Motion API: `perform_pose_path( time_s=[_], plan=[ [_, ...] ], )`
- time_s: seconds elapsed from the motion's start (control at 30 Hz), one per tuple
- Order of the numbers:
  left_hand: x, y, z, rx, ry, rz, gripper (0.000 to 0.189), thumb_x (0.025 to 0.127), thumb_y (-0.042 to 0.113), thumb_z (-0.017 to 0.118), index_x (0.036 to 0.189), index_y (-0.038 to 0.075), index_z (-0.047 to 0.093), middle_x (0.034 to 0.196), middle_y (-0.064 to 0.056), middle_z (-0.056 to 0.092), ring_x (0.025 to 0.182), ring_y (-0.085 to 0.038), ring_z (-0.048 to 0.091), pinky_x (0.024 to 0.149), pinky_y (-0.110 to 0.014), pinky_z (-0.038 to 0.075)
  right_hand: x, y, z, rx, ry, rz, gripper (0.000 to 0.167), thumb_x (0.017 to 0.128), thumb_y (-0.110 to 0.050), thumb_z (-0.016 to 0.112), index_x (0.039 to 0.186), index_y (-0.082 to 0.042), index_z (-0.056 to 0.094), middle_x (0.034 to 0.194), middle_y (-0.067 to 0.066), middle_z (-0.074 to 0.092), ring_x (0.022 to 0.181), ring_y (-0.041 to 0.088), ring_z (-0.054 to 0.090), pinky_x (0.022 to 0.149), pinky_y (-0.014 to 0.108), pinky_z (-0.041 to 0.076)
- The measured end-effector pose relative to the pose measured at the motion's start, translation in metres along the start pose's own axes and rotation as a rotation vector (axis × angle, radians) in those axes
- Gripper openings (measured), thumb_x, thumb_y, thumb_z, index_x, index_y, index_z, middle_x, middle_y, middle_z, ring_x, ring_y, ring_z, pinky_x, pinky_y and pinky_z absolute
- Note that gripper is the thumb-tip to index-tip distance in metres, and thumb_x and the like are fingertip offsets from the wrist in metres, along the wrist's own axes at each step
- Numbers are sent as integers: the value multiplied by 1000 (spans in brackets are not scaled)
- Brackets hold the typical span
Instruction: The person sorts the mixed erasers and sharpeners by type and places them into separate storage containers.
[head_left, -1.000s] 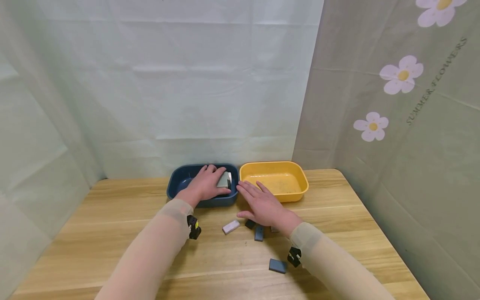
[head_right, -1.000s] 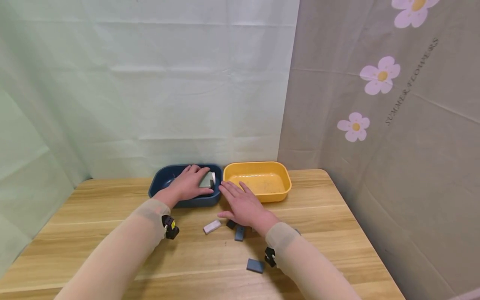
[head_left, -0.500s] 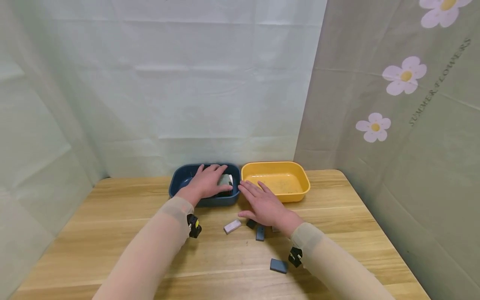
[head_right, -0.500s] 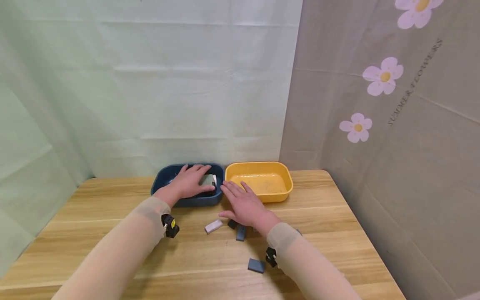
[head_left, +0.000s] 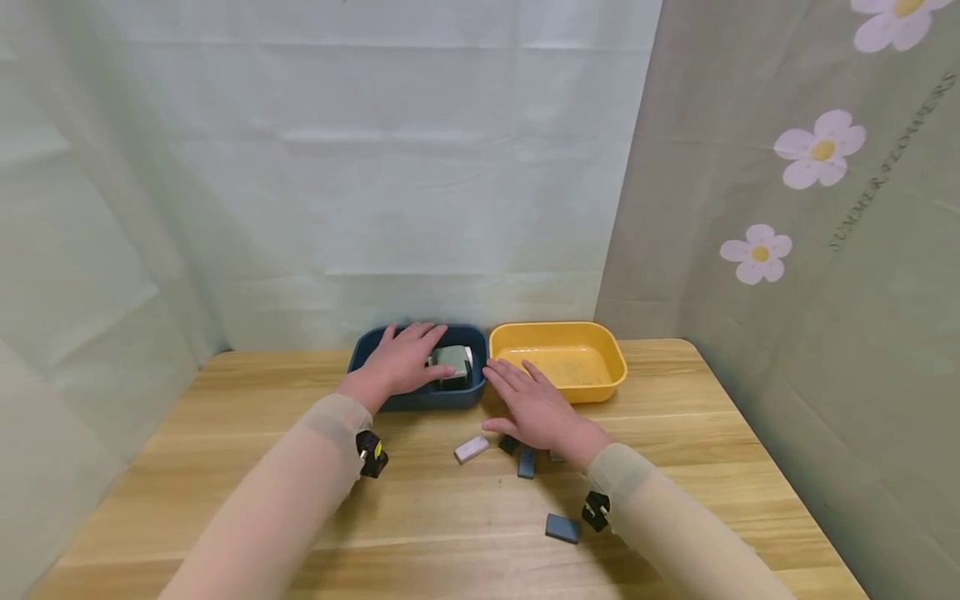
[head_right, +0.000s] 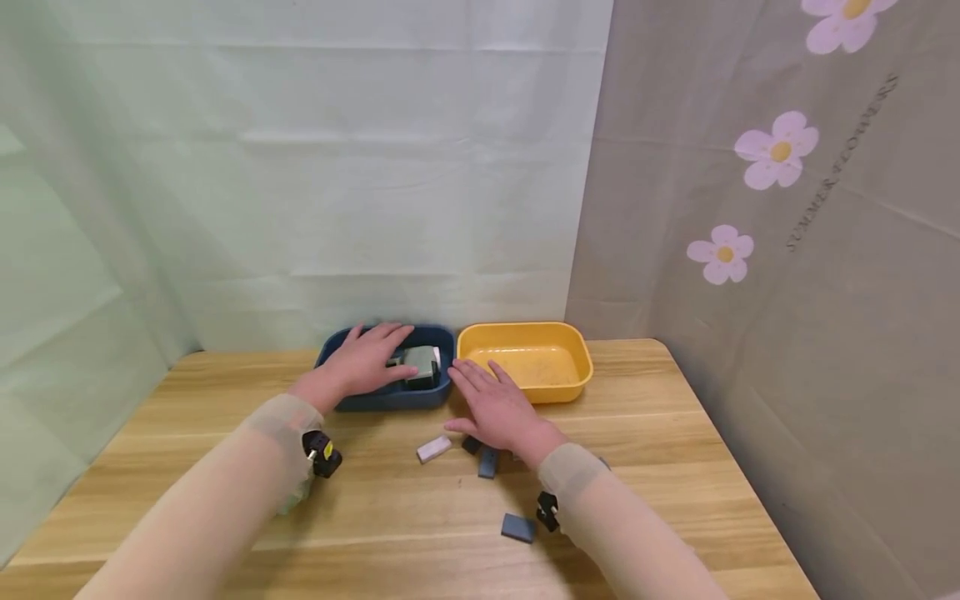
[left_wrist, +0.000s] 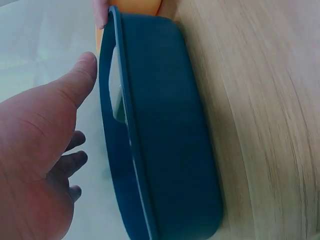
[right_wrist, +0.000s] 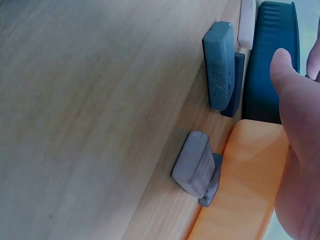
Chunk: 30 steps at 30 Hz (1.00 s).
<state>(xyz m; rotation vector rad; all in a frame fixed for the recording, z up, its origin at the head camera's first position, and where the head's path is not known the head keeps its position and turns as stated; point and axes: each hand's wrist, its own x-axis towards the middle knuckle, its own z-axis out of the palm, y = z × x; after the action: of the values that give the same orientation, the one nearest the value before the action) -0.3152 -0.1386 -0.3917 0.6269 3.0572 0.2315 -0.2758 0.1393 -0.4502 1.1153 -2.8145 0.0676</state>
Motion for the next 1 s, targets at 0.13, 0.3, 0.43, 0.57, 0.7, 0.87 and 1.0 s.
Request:
perform_pose_path(
  time_s=[0.13,0.3,0.43,0.57,0.7,0.87,1.0],
  plan=[
    [-6,-2,-3,19,11,13,89,105,57,72,172,8,40,173,-21,40,161,-40,36,130,-73,15,0,1,-1,2,-1,5,93,108,-66,60,174,-8,32,181,11,29,167,29,27,135,58,18],
    [-13,-4,-6,50,27,27,88,105,56,72,172,8,40,173,-20,41,160,-41,37,130,-73,16,0,2,1,1,-18,13,93,108,-68,57,175,-8,30,182,11,27,167,28,25,135,57,17],
    [-19,-5,-7,70,36,37,88,105,56,72,172,9,40,173,-20,41,161,-41,36,130,-73,16,0,2,3,5,-23,15,93,108,-68,56,175,-9,30,182,10,26,167,28,25,135,58,17],
    [-24,-8,-6,93,38,51,88,105,57,71,172,9,40,174,-20,40,162,-42,34,130,-73,15,1,1,3,7,-23,14,93,108,-67,57,175,-8,29,182,10,25,167,29,25,135,58,17],
    [-29,-11,-4,108,38,59,89,105,59,71,173,10,39,174,-20,39,162,-43,32,131,-72,13,1,1,3,8,-28,19,94,108,-67,57,175,-9,29,182,10,25,168,28,24,136,57,16],
    [-41,-13,-4,120,63,86,89,104,56,73,172,9,39,174,-21,38,162,-44,33,130,-73,15,1,-1,2,12,-23,18,93,108,-66,59,175,-8,30,182,11,26,167,29,25,135,57,16],
    [-53,-15,-4,144,74,100,89,105,57,72,172,10,39,175,-22,37,162,-44,32,130,-74,14,0,-1,1,12,-12,9,93,108,-65,61,174,-7,31,181,12,28,167,30,27,135,58,18]
  ],
)
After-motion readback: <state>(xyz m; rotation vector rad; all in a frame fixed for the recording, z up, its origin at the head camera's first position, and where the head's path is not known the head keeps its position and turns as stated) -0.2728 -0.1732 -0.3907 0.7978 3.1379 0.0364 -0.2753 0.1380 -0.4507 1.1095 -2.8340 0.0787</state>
